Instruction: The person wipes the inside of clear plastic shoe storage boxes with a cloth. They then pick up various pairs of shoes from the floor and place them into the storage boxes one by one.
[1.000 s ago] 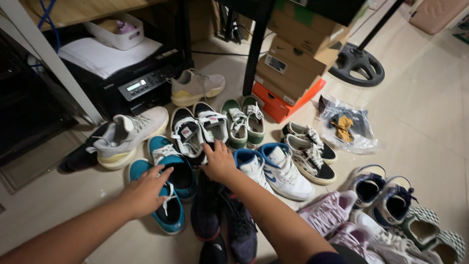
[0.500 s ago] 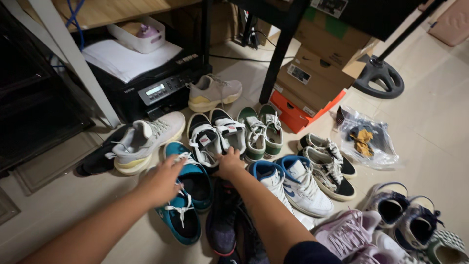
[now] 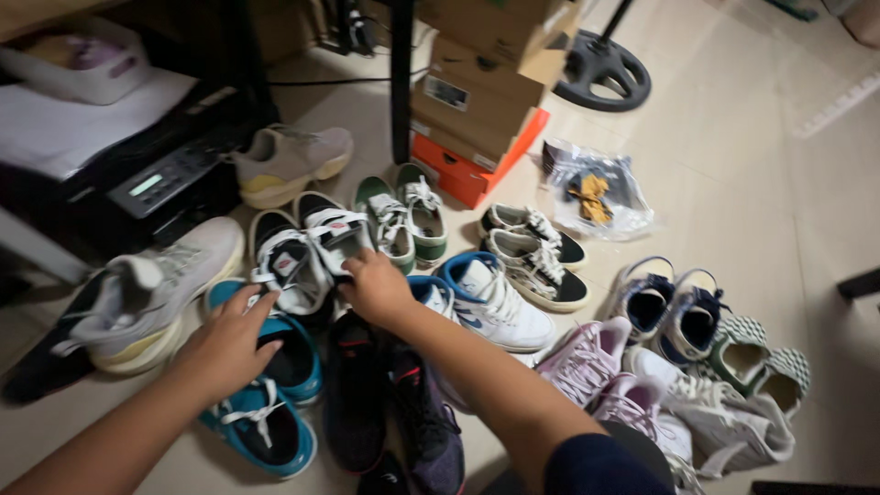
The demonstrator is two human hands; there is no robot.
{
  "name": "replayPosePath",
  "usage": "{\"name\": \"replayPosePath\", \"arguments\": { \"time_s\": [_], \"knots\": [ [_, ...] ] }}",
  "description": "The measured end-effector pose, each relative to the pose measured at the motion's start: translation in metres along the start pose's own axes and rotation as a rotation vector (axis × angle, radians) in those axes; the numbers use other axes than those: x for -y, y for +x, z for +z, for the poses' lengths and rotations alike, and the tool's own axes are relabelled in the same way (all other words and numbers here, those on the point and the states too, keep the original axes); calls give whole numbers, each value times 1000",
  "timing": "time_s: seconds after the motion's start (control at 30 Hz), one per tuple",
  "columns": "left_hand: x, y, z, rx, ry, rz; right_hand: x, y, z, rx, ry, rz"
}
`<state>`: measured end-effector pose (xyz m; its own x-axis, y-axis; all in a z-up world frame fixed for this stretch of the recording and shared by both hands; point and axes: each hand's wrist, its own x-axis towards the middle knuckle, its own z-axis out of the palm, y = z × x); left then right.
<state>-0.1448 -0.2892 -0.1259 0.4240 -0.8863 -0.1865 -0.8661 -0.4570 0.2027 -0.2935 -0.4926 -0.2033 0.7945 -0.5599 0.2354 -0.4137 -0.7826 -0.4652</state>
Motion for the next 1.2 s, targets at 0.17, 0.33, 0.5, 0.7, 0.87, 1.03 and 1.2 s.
{"name": "replayPosePath", "arguments": {
  "time_s": [0.17,0.33,0.5,0.7,0.87,1.03,1.2],
  "knots": [
    [-68,47,28,-92,-156,130,-69,-11,-58,-364,61,19],
    [-155,76,52,3,-273,131,-179,-6,-80,-397,72,458],
    [-179,87,63,152,-122,71,-258,0,-68,-156,110,807],
    [-175,98,83,233,-199,-24,-315,17,-26,-45,176,790],
    [-177,99,81,277,-185,-54,-324,32,-15,13,93,815],
    [-181,98,84,272,-177,-68,-320,38,-19,-147,101,939],
    [-182,95,84,274,-179,-79,-296,31,-42,-161,89,1007]
  ]
}}
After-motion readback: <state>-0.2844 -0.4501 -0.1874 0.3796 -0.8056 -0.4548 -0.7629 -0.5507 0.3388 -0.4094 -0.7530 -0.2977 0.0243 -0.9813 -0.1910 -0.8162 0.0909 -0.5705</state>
